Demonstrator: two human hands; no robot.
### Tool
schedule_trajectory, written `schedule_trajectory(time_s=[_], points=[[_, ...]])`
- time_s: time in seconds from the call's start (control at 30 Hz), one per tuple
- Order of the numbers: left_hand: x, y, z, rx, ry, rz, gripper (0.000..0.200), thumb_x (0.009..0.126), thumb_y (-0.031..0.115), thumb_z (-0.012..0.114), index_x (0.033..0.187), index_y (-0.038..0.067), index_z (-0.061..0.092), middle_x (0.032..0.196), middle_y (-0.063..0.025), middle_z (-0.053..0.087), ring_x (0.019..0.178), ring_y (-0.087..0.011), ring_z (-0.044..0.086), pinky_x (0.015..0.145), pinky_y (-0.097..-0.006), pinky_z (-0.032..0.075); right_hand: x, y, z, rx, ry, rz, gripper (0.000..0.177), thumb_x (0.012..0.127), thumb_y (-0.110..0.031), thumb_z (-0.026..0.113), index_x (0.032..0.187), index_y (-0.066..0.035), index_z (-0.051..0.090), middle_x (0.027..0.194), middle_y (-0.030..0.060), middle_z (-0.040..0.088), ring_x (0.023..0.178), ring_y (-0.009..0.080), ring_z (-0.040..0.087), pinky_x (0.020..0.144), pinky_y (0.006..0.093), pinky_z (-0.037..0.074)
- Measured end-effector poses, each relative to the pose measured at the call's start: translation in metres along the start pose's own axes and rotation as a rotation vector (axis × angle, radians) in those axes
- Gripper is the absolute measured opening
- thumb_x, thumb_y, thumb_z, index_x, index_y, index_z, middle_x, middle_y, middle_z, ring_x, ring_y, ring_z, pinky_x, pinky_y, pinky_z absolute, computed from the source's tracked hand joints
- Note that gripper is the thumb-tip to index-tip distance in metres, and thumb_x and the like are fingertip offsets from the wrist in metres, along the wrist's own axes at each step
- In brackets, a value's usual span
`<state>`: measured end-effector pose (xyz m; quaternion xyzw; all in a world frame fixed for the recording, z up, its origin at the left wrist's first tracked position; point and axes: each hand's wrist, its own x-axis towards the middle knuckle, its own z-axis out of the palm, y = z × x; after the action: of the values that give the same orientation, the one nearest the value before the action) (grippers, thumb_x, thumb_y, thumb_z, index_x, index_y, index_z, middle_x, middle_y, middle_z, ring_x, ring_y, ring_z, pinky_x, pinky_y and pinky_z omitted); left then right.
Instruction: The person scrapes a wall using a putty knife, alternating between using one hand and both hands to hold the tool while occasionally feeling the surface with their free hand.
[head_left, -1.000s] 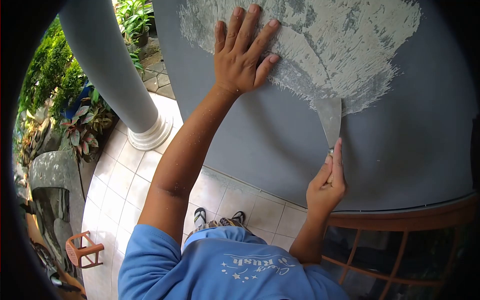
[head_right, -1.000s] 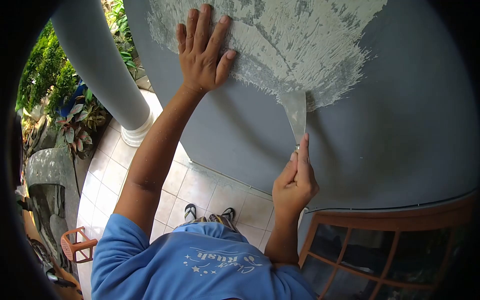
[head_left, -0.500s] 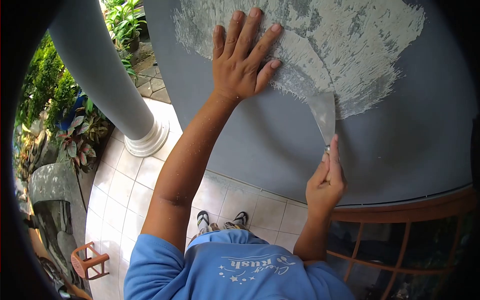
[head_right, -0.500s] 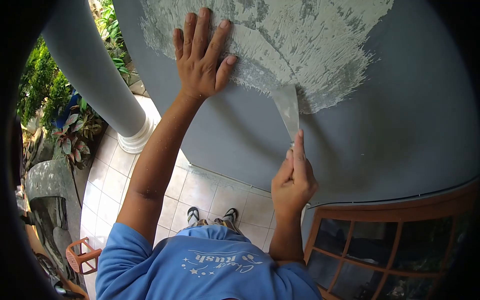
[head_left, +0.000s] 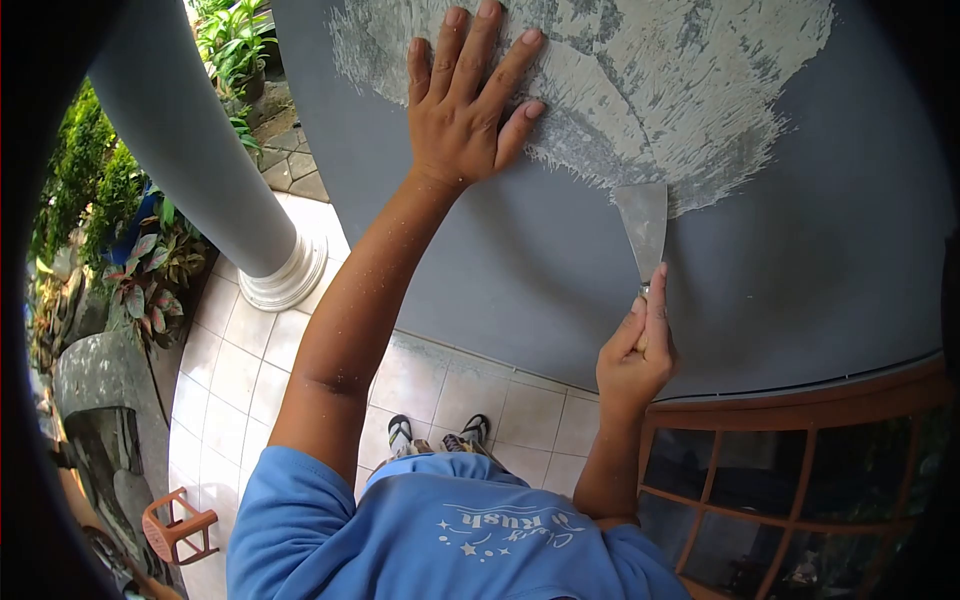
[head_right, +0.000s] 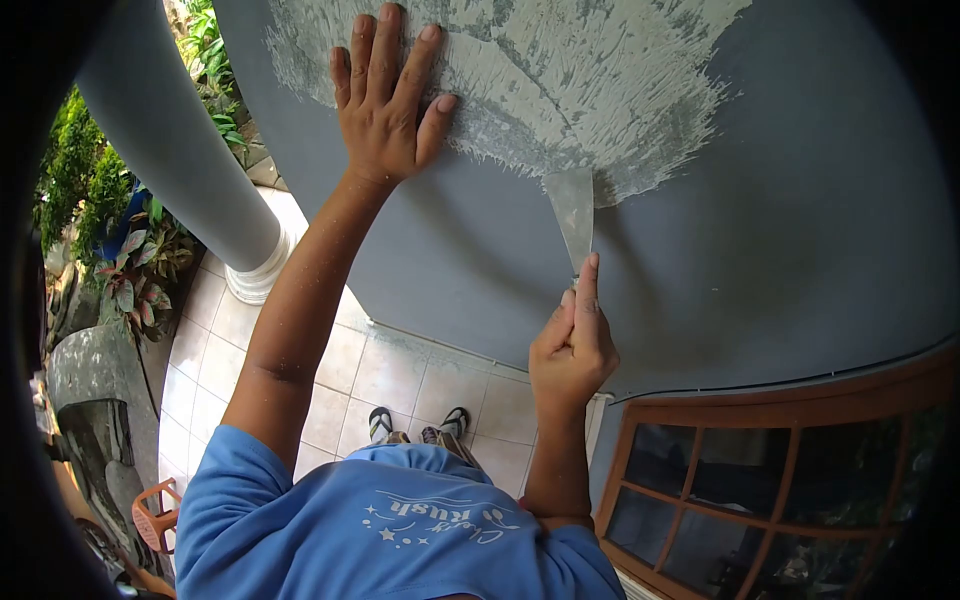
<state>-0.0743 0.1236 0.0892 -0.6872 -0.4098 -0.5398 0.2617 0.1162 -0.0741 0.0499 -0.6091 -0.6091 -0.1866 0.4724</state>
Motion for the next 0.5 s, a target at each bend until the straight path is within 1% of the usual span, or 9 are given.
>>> schedule_trajectory(time_s=[0.1,0.2,0.3,0.4,0.5], points=[[-0.001,-0.001,0.002,0.035,0.006,0.013,0.058,0.099,0.049,0.035,0.139,0.011,0.054,0.152,-0.0212,0.036,0.145,-0.0392,0.024,0.119,-0.0503,0.005,-0.006,0.012,-0.011,-0.007,-0.011,-0.051,0.041,0.09,0.001,0.057,0.13,0.002,0.057,0.086,0.0157,0.071,0.068,0.0246,0.07,0.057,0.0322,0.055],[-0.001,-0.002,0.008,-0.012,0.077,0.028,0.058,0.099,0.048,0.035,0.139,0.01,0.053,0.152,-0.0221,0.036,0.146,-0.0392,0.024,0.119,-0.0502,0.005,-0.004,0.014,0.011,0.02,0.046,-0.065,0.041,0.09,0.002,0.056,0.131,0.002,0.057,0.092,0.0179,0.072,0.068,0.0247,0.07,0.058,0.032,0.055],[0.001,0.0,0.0,0.017,0.013,0.019,0.057,0.099,0.047,0.036,0.139,0.01,0.053,0.152,-0.0226,0.036,0.145,-0.0396,0.024,0.119,-0.0503,0.005,-0.006,0.02,0.006,0.052,-0.001,-0.008,0.041,0.09,0.002,0.056,0.131,0.003,0.057,0.096,0.02,0.072,0.067,0.0249,0.07,0.058,0.0321,0.055],[0.0,-0.002,0.002,0.006,0.023,0.016,0.057,0.098,0.045,0.036,0.139,0.01,0.053,0.152,-0.0229,0.036,0.145,-0.0399,0.024,0.119,-0.0503,0.005,-0.011,0.017,-0.009,0.082,-0.02,0.094,0.041,0.09,0.002,0.056,0.13,0.003,0.057,0.093,0.02,0.072,0.067,0.0248,0.07,0.058,0.0316,0.055],[0.0,0.001,0.0,0.014,-0.004,0.0,0.057,0.098,0.045,0.038,0.14,0.01,0.052,0.151,-0.0229,0.036,0.145,-0.0402,0.024,0.119,-0.0505,0.006,-0.006,0.017,0.012,0.03,0.024,-0.011,0.04,0.09,0.002,0.056,0.13,0.004,0.057,0.092,0.0203,0.071,0.065,0.0243,0.069,0.058,0.0311,0.054]])
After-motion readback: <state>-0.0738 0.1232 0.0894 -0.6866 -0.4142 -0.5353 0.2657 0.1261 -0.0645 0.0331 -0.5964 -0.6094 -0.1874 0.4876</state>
